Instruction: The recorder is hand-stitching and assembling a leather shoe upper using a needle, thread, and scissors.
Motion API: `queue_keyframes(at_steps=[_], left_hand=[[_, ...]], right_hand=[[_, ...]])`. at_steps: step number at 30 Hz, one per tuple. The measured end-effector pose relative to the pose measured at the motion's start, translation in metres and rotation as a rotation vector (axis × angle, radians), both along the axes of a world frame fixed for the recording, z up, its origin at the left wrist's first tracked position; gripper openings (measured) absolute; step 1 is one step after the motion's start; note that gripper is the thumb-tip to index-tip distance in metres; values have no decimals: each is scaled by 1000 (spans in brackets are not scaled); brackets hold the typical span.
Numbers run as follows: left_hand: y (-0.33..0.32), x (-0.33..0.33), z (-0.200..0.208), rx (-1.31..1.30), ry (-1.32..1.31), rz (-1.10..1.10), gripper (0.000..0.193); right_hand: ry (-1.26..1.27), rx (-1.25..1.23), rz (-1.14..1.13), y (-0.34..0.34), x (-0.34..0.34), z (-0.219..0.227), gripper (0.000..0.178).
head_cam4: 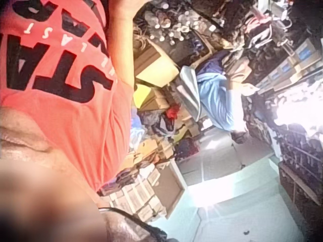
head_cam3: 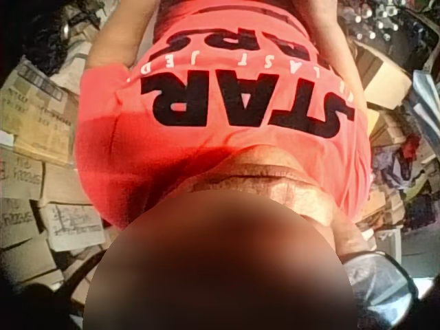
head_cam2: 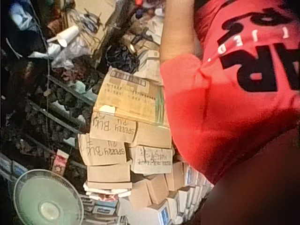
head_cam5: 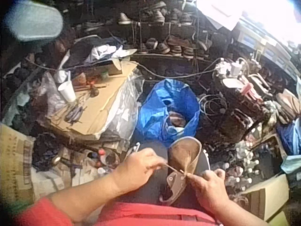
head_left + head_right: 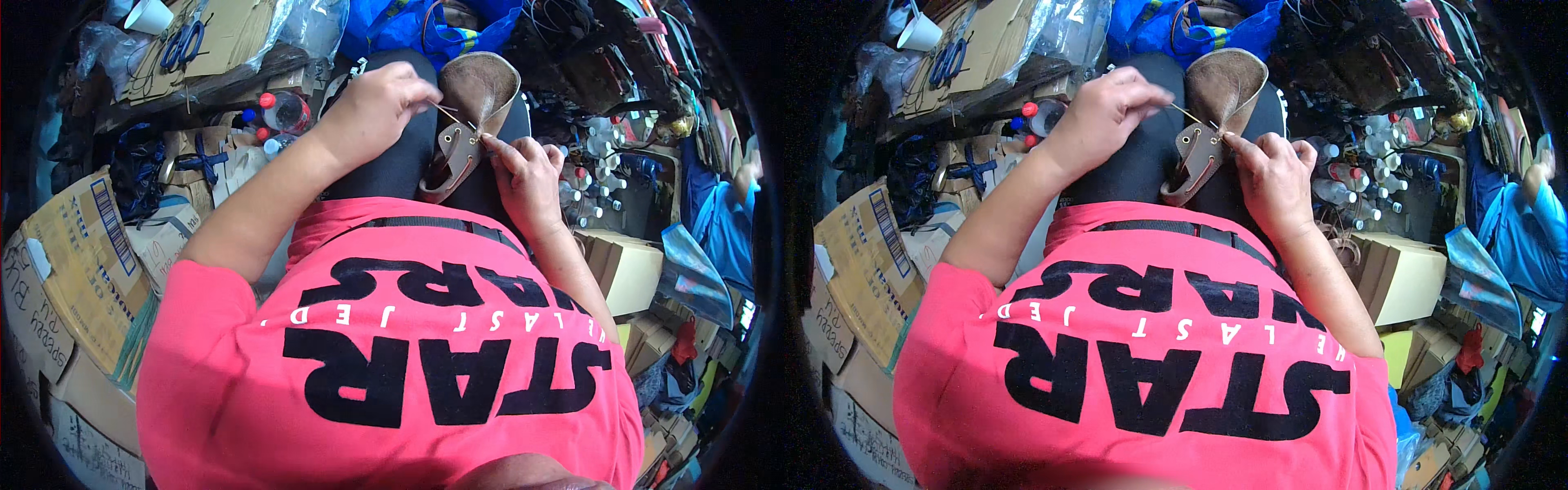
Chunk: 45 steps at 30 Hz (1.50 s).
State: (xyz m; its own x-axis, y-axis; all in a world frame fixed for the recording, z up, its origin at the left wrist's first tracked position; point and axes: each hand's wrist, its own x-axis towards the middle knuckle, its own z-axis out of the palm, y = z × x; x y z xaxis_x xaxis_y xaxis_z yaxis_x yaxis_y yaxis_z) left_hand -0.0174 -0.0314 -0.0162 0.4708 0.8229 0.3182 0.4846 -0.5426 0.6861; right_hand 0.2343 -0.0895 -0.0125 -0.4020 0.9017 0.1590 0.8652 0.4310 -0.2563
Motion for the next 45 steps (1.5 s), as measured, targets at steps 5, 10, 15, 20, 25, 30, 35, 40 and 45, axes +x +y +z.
queue_keyframes(at_steps=[5,10,15,20,25,30,35,40,45], left_hand=[[-15,5,-1,36,99,65,16],[-10,11,-7,263,430,129,14],[13,24,-22,57,88,-47,17],[21,26,-32,47,137,-93,18],[21,25,-33,21,159,-100,19],[23,26,-32,10,184,-113,19],[22,26,-32,6,197,-125,19],[25,30,-35,-12,220,-158,15],[42,36,-37,-31,224,-237,13]], right_hand=[[-21,-19,-11,-3,1,2,31],[113,-211,-51,3,12,-2,34],[274,-331,-20,27,26,-8,37],[336,-412,32,39,30,-10,35],[358,-510,1,41,29,-11,32],[374,-536,-3,42,31,-11,31],[404,-522,8,42,31,-13,28],[470,-502,30,44,33,-18,24],[495,-605,47,50,35,-18,26]])
